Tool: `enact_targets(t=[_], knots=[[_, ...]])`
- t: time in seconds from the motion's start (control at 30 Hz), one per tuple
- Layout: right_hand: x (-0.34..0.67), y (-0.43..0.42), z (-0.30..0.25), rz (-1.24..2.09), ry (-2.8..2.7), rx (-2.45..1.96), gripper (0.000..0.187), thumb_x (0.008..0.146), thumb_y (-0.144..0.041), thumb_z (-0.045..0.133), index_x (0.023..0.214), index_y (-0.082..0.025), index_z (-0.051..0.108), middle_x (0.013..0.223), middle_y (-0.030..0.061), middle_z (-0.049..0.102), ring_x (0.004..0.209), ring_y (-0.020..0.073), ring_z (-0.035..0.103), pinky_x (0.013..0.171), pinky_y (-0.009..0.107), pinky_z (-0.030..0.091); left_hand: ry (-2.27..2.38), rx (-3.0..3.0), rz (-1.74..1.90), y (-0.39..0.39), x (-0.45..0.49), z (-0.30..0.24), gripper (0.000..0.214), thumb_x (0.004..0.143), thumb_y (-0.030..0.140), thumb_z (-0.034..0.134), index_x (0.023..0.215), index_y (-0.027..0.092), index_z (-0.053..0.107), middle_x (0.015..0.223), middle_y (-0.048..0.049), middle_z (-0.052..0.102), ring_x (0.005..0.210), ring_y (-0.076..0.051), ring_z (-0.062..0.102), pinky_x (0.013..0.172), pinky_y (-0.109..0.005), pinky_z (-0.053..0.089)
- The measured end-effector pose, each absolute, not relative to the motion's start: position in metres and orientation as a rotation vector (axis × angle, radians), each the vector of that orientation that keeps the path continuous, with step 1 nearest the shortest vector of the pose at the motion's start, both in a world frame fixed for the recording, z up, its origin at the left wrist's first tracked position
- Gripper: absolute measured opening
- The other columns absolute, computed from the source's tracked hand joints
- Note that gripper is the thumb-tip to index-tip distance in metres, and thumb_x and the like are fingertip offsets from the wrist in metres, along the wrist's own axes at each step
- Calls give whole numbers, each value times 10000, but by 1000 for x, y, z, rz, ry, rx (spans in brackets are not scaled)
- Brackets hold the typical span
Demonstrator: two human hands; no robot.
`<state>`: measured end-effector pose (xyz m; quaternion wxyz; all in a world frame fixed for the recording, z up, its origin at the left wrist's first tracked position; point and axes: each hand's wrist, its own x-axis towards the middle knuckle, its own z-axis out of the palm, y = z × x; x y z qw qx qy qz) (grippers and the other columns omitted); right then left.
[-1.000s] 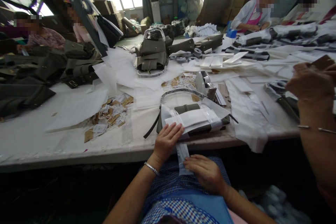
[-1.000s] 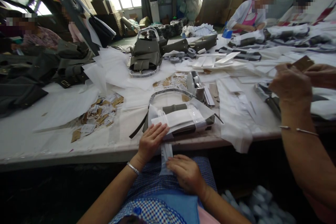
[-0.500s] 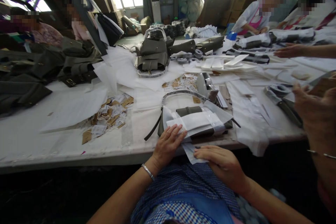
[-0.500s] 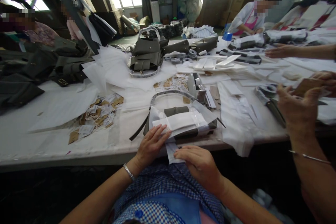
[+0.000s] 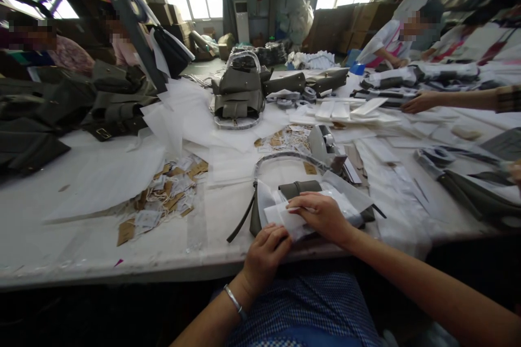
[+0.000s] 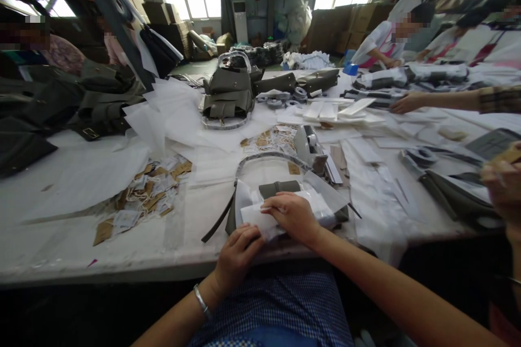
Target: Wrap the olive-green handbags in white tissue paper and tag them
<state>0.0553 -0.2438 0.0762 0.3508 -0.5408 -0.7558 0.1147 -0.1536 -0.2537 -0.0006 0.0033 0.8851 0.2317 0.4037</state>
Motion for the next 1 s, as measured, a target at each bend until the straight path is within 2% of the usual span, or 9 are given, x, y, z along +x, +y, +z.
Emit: enact_targets(t=[0.13,0.27,0.43,0.53,0.7,0.8,0.93,1.0], knots=[[52,-227,63,379,-1970,-1487,95,838,-165,701,808,-251,728,942,-8,767,916,208,703,875,355,527,736,2754,1262,-254,-155,-1,225,951,92,525,1122,167,649,1087,-58,661,1084,-188,595,1058,-353,494],[52,-222,60,494,-1961,-1476,108,814,-132,722,763,-220,686,997,2,743,975,196,663,908,348,500,743,2737,1282,-253,-157,0,248,955,85,502,1147,152,643,1154,-79,658,1103,-199,591,1037,-345,506],[55,-214,60,547,-1984,-1553,94,794,-193,764,739,-215,691,1108,28,682,1067,215,615,958,357,470,830,2852,1102,-255,-153,8,417,972,114,465,1383,174,501,1388,-69,563,1134,-214,572,1004,-360,531],[54,-209,58,551,-1997,-1590,90,798,-218,767,756,-209,688,1084,29,664,983,193,636,910,331,484,961,2879,978,-262,-148,9,459,968,135,481,1425,133,441,1409,-51,551,1119,-216,571,1002,-358,540],[53,-204,62,510,-2013,-1601,93,808,-213,751,759,-194,674,899,25,665,819,173,638,785,294,499,1125,2888,903,-269,-145,5,576,903,71,570,1448,162,408,1455,4,506,1205,-242,529,1014,-376,546],[74,-197,75,436,-1942,-1534,52,866,-191,661,843,-212,701,890,20,691,824,168,647,802,285,502,1142,2859,886,-267,-145,4,619,881,20,560,1457,181,398,1458,38,499,1240,-242,505,1028,-370,539],[136,-175,102,358,-1430,-1761,208,897,-268,623,1087,-221,694,1156,49,698,1031,195,652,975,311,481,1116,2834,947,-263,-145,5,591,889,-1,511,1443,188,426,1428,49,531,1210,-226,527,1019,-354,546],[170,-156,112,398,-1232,-1893,242,896,-281,622,1113,-193,682,1194,77,691,1109,227,633,1002,336,479,1114,2826,971,-263,-144,5,581,893,-8,484,1438,188,434,1422,45,537,1205,-220,532,1018,-349,547]])
